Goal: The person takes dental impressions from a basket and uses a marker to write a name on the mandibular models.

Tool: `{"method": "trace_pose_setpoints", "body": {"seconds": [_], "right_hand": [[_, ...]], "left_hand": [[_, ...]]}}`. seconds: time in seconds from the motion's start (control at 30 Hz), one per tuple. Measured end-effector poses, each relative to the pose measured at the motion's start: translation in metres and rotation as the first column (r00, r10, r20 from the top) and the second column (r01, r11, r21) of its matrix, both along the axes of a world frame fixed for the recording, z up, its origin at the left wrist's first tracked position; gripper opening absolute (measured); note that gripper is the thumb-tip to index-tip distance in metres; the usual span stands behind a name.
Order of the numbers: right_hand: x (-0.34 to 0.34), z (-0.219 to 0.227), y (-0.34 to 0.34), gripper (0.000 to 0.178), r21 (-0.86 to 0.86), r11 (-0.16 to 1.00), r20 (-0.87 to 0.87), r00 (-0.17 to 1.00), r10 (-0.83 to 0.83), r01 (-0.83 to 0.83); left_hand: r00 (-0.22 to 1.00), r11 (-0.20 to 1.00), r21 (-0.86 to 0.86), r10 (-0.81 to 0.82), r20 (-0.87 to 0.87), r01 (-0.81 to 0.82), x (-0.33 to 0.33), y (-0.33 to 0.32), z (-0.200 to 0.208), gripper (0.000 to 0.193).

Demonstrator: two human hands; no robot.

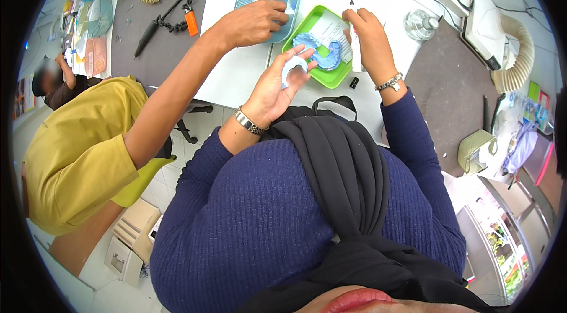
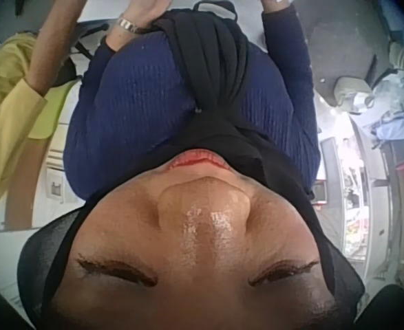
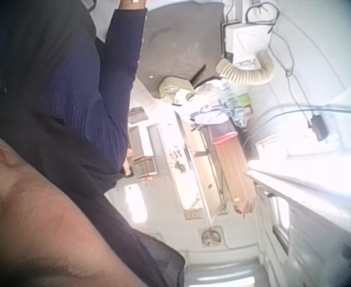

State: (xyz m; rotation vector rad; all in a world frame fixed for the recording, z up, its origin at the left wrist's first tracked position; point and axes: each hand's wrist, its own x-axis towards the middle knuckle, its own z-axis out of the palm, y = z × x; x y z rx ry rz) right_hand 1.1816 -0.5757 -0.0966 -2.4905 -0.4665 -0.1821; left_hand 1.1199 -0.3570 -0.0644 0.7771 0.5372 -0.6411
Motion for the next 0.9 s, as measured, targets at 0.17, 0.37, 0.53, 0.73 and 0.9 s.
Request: {"method": "trace_pose_setpoints", "body": {"seconds": [0.17, 0.37, 0.53, 0.73, 0.9], "right_hand": [[0.001, 0.003, 0.002, 0.030, -0.100, 0.995, 0.058, 0.998, 0.012, -0.006], [-0.005, 0.001, -0.006, 0.032, -0.114, 0.992, 0.183, 0.980, 0.076, -0.055], [-0.009, 0.019, -0.008, 0.021, 0.597, 0.765, -0.056, 0.964, -0.261, 0.242], [-0.013, 0.022, -0.021, 0.017, 0.813, -0.214, -0.461, 0.822, 0.334, 0.542], [-0.021, 0.030, -0.015, 0.033, 0.755, -0.324, -0.349, 0.769, 0.536, 0.569]], "left_hand": [[1.000, 0.999, -0.038, 0.021, -0.002, -0.021, 0.000, 0.001, -0.003, 0.049], [0.996, 0.995, -0.067, 0.074, -0.040, -0.077, 0.000, -0.001, -0.005, 0.043], [0.999, 0.998, -0.041, 0.043, -0.029, -0.045, 0.002, -0.001, 0.002, 0.039], [0.976, 0.994, 0.046, -0.106, 0.191, 0.099, 0.017, -0.014, 0.030, 0.033], [0.899, 0.989, 0.024, -0.144, 0.414, 0.147, 0.029, -0.038, 0.064, 0.032]]}}
